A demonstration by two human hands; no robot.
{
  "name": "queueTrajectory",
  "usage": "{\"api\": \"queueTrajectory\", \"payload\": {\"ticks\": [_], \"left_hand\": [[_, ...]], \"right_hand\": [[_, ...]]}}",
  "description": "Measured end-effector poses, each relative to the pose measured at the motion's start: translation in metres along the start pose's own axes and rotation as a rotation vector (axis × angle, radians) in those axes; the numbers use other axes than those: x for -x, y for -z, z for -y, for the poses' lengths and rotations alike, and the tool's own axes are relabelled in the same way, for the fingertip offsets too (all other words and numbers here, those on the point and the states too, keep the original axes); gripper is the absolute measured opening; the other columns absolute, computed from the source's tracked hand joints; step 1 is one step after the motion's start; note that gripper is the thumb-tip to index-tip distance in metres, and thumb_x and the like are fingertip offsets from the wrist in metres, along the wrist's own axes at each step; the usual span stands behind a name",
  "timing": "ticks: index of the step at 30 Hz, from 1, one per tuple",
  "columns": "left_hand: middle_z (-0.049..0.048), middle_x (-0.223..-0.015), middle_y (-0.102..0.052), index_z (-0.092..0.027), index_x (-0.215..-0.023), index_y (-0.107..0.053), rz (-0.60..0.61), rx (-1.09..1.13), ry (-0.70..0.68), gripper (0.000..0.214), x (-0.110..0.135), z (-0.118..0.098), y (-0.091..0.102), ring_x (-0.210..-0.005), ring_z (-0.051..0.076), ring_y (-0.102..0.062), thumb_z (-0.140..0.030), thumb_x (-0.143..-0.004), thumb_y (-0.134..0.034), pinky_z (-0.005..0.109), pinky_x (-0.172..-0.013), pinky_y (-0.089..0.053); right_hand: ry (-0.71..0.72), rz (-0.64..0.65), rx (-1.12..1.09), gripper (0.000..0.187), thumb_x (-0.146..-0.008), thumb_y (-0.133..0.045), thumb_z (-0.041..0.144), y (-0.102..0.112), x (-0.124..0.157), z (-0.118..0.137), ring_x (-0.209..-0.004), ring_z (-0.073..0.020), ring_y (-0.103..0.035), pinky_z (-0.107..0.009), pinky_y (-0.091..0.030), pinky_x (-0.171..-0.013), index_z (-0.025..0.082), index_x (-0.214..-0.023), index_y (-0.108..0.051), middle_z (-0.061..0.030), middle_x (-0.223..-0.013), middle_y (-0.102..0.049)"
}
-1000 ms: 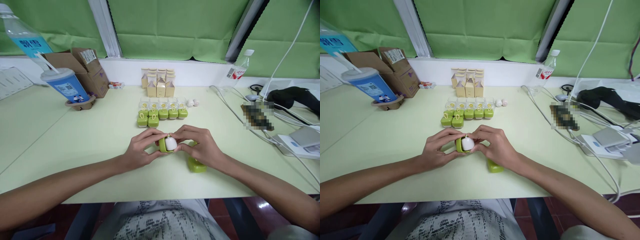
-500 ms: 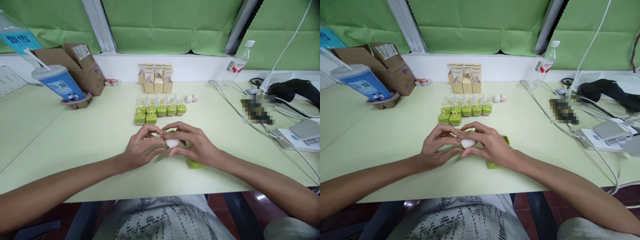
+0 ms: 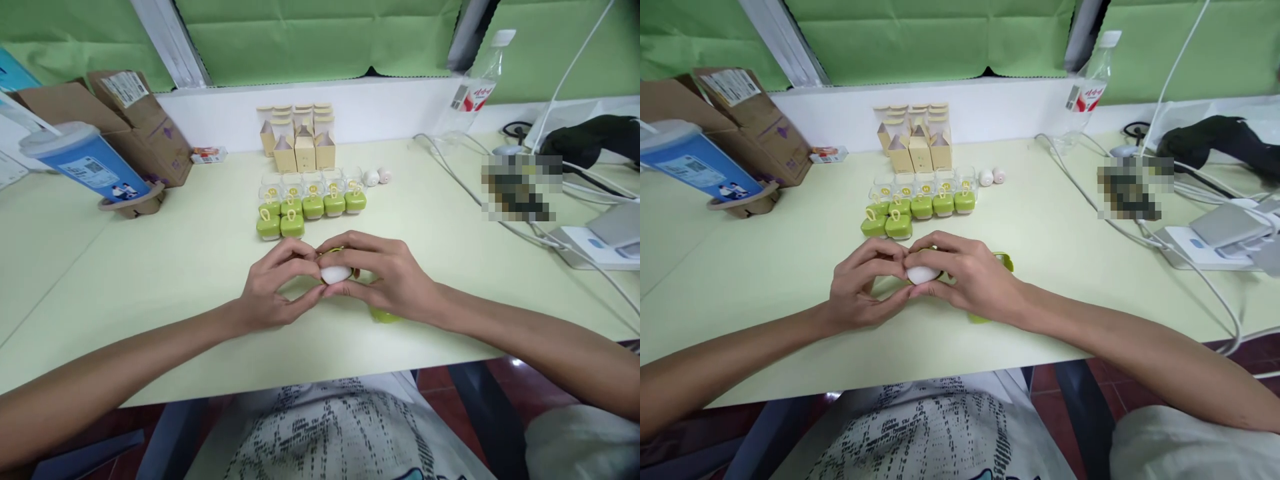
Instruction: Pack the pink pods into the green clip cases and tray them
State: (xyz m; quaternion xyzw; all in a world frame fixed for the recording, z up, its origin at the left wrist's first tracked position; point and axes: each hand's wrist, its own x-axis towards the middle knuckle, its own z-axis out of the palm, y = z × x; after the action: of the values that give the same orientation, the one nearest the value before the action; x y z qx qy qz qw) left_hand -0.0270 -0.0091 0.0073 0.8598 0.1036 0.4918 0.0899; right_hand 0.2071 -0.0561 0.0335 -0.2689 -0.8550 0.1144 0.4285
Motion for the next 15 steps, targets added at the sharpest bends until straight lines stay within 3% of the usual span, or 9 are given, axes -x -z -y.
{"api": "queueTrajectory", "payload": {"ticks": [5, 9, 12, 15], "left_hand": [[0.0048, -0.106, -0.069, -0.025, -0.116, -0.067, -0.017, 0.039, 0.041, 0.033, 0.008, 0.004, -0.001, -0.097, 0.020, -0.071, -0.020, -0.090, -0.087, 0.036, -0.080, -0.065], [0.0073, -0.114, -0.069, -0.028, -0.129, -0.062, -0.031, 0.117, 0.142, 0.040, 0.012, 0.005, -0.003, -0.106, 0.022, -0.071, -0.023, -0.094, -0.083, 0.037, -0.083, -0.069], [0.0069, -0.114, -0.070, -0.027, -0.126, -0.062, -0.064, 0.075, 0.189, 0.032, 0.011, 0.005, -0.002, -0.103, 0.020, -0.071, -0.020, -0.098, -0.077, 0.034, -0.078, -0.067], [0.0049, -0.107, -0.070, -0.024, -0.115, -0.064, -0.139, -0.080, 0.188, 0.021, 0.009, 0.014, 0.010, -0.093, 0.018, -0.069, -0.017, -0.098, -0.073, 0.033, -0.072, -0.062]], "right_hand": [[-0.014, 0.067, -0.033, 0.035, -0.099, -0.080, 0.041, 0.006, -0.001, -0.004, -0.111, -0.0245, -0.076, -0.039, -0.064, -0.093, 0.020, -0.127, -0.077, -0.0136, -0.127, -0.075], [-0.114, 0.116, -0.052, 0.041, -0.105, -0.075, 0.035, 0.012, 0.001, -0.006, -0.099, -0.0202, -0.073, -0.035, -0.064, -0.084, 0.026, -0.144, -0.069, -0.0101, -0.131, -0.074], [-0.255, 0.025, 0.011, 0.051, -0.095, -0.086, 0.041, 0.024, 0.000, -0.011, -0.084, -0.0192, -0.068, -0.034, -0.061, -0.076, 0.022, -0.139, -0.069, -0.0085, -0.121, -0.077], [-0.275, -0.009, 0.151, 0.047, -0.092, -0.087, 0.043, 0.042, -0.005, -0.021, -0.097, -0.0258, -0.069, -0.041, -0.061, -0.082, 0.023, -0.133, -0.074, -0.0102, -0.122, -0.077]]}}
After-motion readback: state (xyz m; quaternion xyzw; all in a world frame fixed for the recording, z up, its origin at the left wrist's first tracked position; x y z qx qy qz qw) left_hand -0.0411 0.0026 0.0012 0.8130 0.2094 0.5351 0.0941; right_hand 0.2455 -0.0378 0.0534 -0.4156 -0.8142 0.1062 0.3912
